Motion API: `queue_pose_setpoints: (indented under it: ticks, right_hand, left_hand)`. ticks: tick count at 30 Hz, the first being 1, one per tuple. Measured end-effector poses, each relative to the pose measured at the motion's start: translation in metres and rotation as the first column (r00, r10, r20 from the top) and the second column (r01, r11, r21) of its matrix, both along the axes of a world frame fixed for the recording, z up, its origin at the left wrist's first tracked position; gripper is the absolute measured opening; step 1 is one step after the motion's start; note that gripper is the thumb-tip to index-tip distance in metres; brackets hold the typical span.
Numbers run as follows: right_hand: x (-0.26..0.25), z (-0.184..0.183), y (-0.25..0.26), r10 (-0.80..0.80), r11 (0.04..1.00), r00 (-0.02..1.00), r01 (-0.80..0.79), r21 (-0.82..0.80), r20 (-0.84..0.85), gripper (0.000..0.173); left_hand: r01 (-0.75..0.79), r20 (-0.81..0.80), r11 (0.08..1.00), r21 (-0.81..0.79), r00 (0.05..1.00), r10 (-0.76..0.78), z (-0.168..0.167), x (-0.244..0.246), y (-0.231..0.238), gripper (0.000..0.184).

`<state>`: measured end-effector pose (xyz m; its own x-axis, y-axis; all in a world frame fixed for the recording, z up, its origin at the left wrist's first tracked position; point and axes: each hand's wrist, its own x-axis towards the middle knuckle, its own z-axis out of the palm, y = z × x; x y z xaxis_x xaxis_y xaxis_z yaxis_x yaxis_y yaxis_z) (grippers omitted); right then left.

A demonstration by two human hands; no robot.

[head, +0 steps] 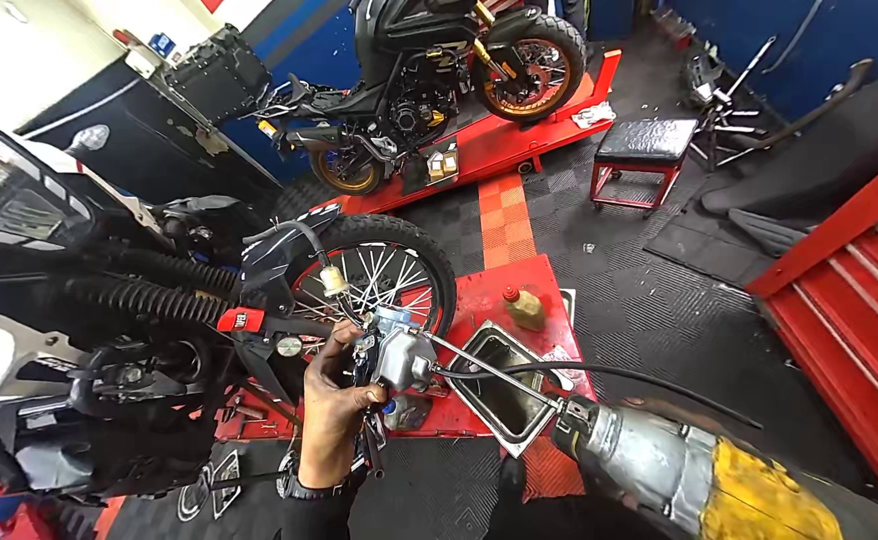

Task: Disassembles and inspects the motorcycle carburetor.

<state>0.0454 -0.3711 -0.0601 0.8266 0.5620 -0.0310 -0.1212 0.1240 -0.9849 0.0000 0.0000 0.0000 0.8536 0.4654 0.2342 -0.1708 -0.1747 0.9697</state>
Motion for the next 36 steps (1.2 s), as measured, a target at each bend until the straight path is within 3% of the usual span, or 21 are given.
queue_pose_setpoints:
  ticks: [2,3,5,7,8,9,10,11,12,14,16,17,18,21,22,24,26,29,32,36]
  right_hand:
    - [0.006,-0.039,-0.004,-0.017,0.966,0.996,-0.006,0.259,0.088,0.023]
    - [0.027,-0.074,-0.009,0.081,0.877,0.946,-0.218,0.428,0.315,0.04]
    - [0.033,-0.042,-0.011,0.117,0.899,0.965,-0.203,0.388,0.235,0.054]
    - [0.028,0.01,-0.011,0.11,0.956,0.993,-0.115,0.268,0.034,0.042]
    - [0.026,0.011,-0.014,0.099,0.978,0.995,-0.092,0.187,-0.026,0.045]
    - [0.023,-0.013,-0.02,0.047,0.993,0.996,-0.038,0.115,-0.074,0.047]
    - [0.019,-0.078,-0.032,-0.002,0.988,1.0,0.005,0.157,-0.021,0.053]
    - [0.024,-0.174,-0.054,0.057,0.952,0.975,-0.118,0.284,0.215,0.062]
    - [0.023,-0.239,-0.07,0.057,0.947,0.97,-0.127,0.295,0.235,0.069]
    - [0.02,-0.289,-0.087,0.063,0.977,0.992,-0.083,0.197,0.107,0.07]
    - [0.026,-0.307,-0.089,0.091,0.983,0.985,-0.112,0.144,0.146,0.07]
    - [0.031,-0.304,-0.084,0.107,0.979,0.973,-0.139,0.147,0.204,0.068]
    - [0.033,-0.272,-0.07,0.115,0.98,0.972,-0.145,0.139,0.206,0.062]
    - [0.016,-0.036,0.0,-0.07,0.987,0.975,0.038,-0.154,-0.208,0.024]
    - [0.011,-0.013,0.004,-0.001,0.999,0.995,-0.005,-0.052,-0.103,0.021]
    - [0.01,-0.032,0.005,0.089,0.97,0.975,-0.132,0.206,0.204,0.023]
    - [0.001,-0.031,0.002,0.019,0.994,0.999,-0.024,0.107,0.046,0.021]
    - [0.004,-0.093,-0.019,0.0,0.995,0.988,-0.016,0.101,0.156,0.029]
    - [-0.007,-0.075,-0.013,-0.121,0.99,0.991,0.117,0.078,0.052,0.038]
    - [0.002,-0.068,-0.006,-0.069,0.994,0.976,0.05,0.098,0.205,0.032]
  left_hand:
    - [-0.007,0.007,0.998,-0.056,1.0,0.007,-0.003,-0.002,-0.001,0.081]
    - [-0.009,0.017,0.997,-0.081,1.0,0.011,-0.003,-0.002,0.0,0.081]
    - [-0.019,0.039,0.993,-0.113,0.999,0.023,-0.002,-0.001,0.001,0.08]
    - [-0.023,0.042,0.993,-0.117,0.999,0.028,0.002,-0.001,0.003,0.077]
    - [-0.021,0.04,0.993,-0.114,0.999,0.025,0.006,-0.001,0.003,0.075]
    - [-0.016,0.029,0.995,-0.103,0.999,0.019,0.01,-0.001,0.002,0.073]
    - [-0.002,0.013,0.997,-0.083,1.0,0.003,0.015,-0.002,0.001,0.071]
    - [0.01,-0.013,0.998,-0.057,1.0,-0.011,0.02,-0.005,-0.001,0.071]
    - [0.029,-0.031,0.999,-0.028,0.999,-0.03,0.025,-0.007,-0.003,0.069]
    - [0.056,-0.024,0.998,0.003,0.998,-0.056,0.032,-0.007,-0.005,0.069]
    - [0.032,-0.008,0.999,-0.019,0.999,-0.032,0.038,0.002,-0.006,0.07]
    - [0.015,-0.011,1.0,-0.027,1.0,-0.015,0.04,0.007,-0.006,0.069]
    - [0.008,-0.019,1.0,-0.027,1.0,-0.009,0.042,0.009,-0.007,0.068]
    - [0.006,-0.035,1.0,-0.016,0.999,-0.007,0.045,0.013,-0.013,0.064]
    - [0.006,-0.039,1.0,-0.017,0.999,-0.007,0.045,0.013,-0.015,0.064]
    - [0.014,-0.044,1.0,-0.019,0.999,-0.014,0.045,0.013,-0.016,0.065]
    - [0.02,-0.045,1.0,-0.016,0.999,-0.021,0.044,0.013,-0.016,0.064]
    - [0.038,-0.04,0.999,0.004,0.998,-0.038,0.042,0.01,-0.016,0.065]
    - [0.053,-0.029,0.999,-0.002,0.998,-0.053,0.042,0.009,-0.018,0.065]
    - [0.046,-0.046,0.999,0.01,0.998,-0.046,0.041,0.008,-0.019,0.065]
